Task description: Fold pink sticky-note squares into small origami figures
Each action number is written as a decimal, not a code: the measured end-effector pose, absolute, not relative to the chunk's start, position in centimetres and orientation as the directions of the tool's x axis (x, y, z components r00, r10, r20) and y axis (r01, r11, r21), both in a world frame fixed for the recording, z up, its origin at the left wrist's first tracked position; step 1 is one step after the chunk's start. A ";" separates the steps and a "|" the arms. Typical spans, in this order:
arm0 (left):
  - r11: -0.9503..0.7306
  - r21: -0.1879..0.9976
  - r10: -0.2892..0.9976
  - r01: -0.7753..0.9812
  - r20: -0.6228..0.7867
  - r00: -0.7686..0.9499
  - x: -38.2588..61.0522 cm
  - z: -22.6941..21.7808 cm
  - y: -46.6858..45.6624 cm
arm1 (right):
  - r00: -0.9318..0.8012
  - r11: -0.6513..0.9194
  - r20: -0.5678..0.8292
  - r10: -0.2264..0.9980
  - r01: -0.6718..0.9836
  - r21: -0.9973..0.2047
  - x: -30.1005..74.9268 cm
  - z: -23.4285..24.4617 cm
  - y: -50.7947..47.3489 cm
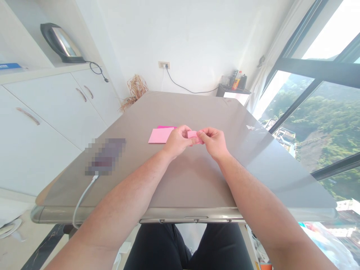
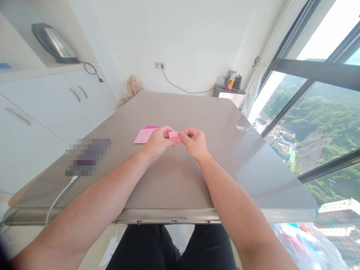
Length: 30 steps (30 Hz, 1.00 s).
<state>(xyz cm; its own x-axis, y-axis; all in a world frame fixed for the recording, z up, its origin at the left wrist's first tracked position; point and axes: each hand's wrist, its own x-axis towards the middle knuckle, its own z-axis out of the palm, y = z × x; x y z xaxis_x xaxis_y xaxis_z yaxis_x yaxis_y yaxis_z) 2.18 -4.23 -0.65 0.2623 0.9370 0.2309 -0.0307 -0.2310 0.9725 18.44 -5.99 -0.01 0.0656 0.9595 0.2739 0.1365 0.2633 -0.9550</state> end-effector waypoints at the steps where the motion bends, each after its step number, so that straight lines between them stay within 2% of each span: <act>1: -0.228 0.973 0.933 -0.036 0.229 0.277 2.2 -0.6 -4.3 | 0.083 0.271 0.282 0.956 0.114 -0.956 18.5 -0.1 -5.9; 13: -0.235 0.969 0.918 -0.070 0.245 0.312 1.6 -0.7 -3.7 | 0.104 0.262 0.261 0.960 -0.001 -0.965 18.6 -0.6 -5.3; 20: -0.089 0.971 0.944 -0.222 0.154 0.293 1.5 -0.4 -3.5 | 0.181 0.247 0.236 0.955 -0.039 -0.968 18.6 -0.3 -5.3; 25: -0.190 0.968 0.938 -0.165 0.229 0.261 1.8 -0.4 -3.9 | 0.197 0.238 0.223 0.955 -0.056 -0.970 18.5 -0.4 -5.2; 30: -0.220 0.966 0.965 -0.135 0.235 0.114 1.9 -0.5 -3.8 | 0.132 0.196 0.192 0.972 -0.016 -0.981 18.4 0.1 -5.7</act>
<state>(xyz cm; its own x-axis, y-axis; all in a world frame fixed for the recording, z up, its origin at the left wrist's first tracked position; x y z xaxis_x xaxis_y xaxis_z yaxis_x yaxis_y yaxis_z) 1.93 -3.78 -0.52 0.1138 0.9653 0.2352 -0.1348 -0.2196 0.9662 18.39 -5.74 0.09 0.1325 0.9725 0.1918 -0.0159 0.1955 -0.9806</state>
